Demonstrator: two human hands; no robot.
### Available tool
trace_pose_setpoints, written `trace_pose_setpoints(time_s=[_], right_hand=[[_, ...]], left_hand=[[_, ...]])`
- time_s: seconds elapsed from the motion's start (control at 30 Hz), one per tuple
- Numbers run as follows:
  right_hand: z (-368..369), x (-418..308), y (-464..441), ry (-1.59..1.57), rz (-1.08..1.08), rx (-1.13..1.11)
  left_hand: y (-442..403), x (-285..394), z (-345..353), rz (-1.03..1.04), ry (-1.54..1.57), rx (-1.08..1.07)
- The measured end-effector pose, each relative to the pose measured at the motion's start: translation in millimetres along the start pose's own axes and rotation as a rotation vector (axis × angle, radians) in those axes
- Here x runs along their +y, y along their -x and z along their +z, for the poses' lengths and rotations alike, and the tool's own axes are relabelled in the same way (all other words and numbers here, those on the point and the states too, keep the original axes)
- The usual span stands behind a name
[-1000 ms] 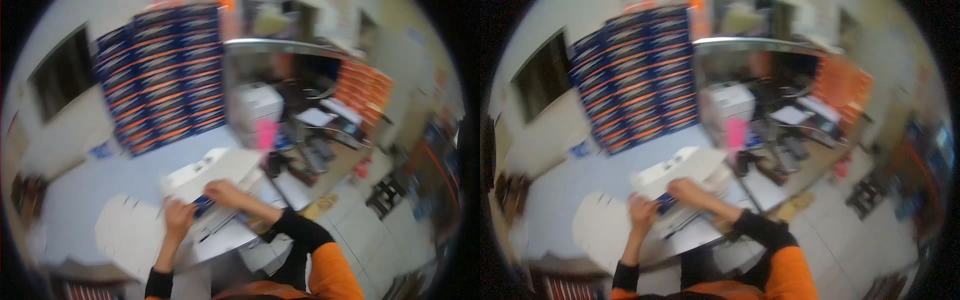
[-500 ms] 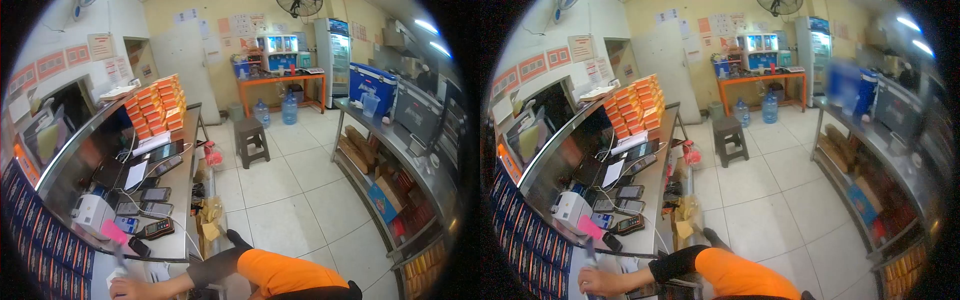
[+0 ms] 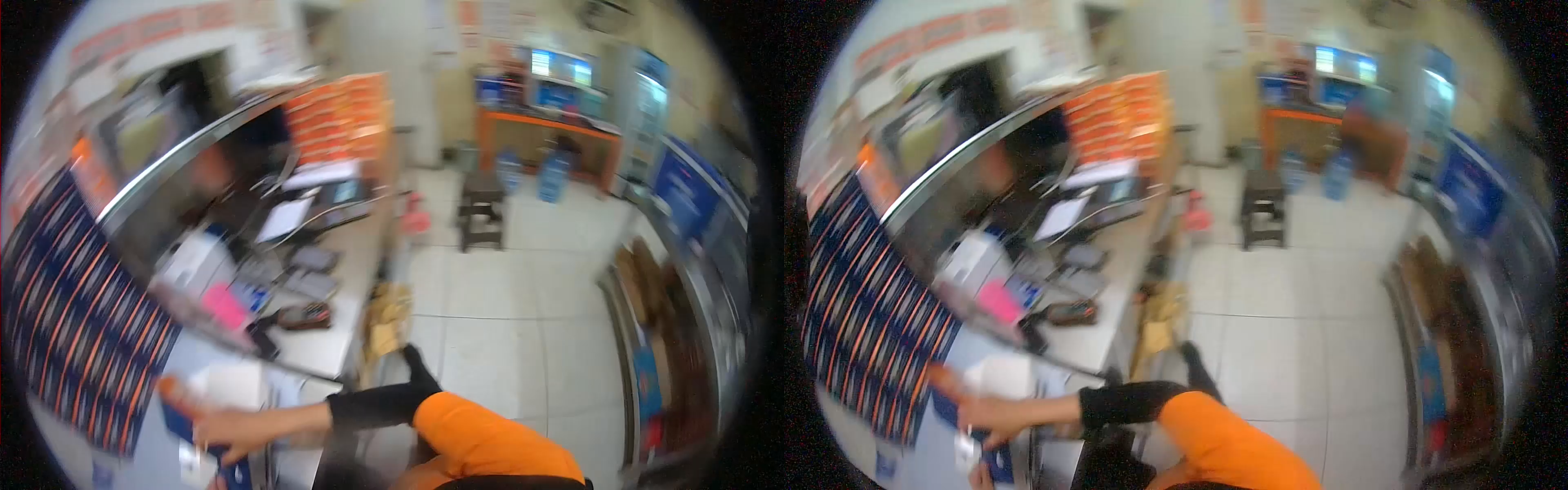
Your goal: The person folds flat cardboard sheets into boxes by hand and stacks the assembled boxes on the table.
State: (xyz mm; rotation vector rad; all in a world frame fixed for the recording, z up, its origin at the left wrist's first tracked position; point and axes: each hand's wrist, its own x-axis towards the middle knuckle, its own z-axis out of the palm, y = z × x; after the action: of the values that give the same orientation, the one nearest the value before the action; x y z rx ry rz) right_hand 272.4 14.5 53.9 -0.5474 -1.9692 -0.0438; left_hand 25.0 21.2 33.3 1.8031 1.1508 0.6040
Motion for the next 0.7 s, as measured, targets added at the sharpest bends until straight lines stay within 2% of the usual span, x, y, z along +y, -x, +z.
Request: trace_pose_setpoints(time_s=[0.03,0.07,0.1,0.13,0.17,0.2,0.27,0.3,0.37,0.4,0.47,0.5,0.53,0.57,0.6,0.63,0.7], right_hand=[[-2,-4,-9,-0.007,0.276,-0.159],[2,-4,-11,-0.075,0.295,0.029],[0,-2,-9,-0.088,0.368,-0.024],[-7,-11,-19,-0.032,0.333,-0.174],[-8,-13,-23,-0.072,0.282,-0.332],[-6,-16,-26,-0.062,0.240,-0.378],[-14,-21,-43,-0.089,0.304,-0.327],[-5,-27,-49,-0.105,0.350,-0.402],[3,-21,-43,-0.125,0.215,-0.442],[7,-20,-43,-0.134,0.227,-0.448],[10,-17,-47,0.041,0.264,-0.327],[6,-17,-52,0.034,0.281,-0.337],[-1,-16,-60,-0.009,0.330,-0.363],[-9,-17,-69,-0.050,0.375,-0.387],[-22,-21,-77,-0.130,0.527,-0.328],[-37,-23,-81,-0.262,0.671,-0.287],[-59,-9,-76,-0.577,0.903,-0.213]], left_hand=[[5,-2,-3,-0.047,0.034,-0.143],[13,6,13,0.075,0.008,0.228],[24,26,28,0.087,0.124,0.342],[28,43,20,0.166,-0.040,0.240],[26,37,16,0.109,-0.019,0.143],[26,33,19,0.153,0.013,0.180],[28,31,19,0.130,0.047,0.239],[38,20,11,0.089,0.056,0.294],[27,22,13,0.227,-0.049,0.338],[23,25,13,0.213,-0.043,0.332],[18,35,13,0.307,-0.016,0.515],[15,41,9,0.341,-0.057,0.595],[14,42,4,0.378,-0.049,0.684],[12,37,-3,0.473,0.093,0.728],[11,39,-12,0.589,-0.211,1.002],[16,39,-17,0.583,-0.206,1.001],[21,37,-26,0.539,0.134,1.176]])
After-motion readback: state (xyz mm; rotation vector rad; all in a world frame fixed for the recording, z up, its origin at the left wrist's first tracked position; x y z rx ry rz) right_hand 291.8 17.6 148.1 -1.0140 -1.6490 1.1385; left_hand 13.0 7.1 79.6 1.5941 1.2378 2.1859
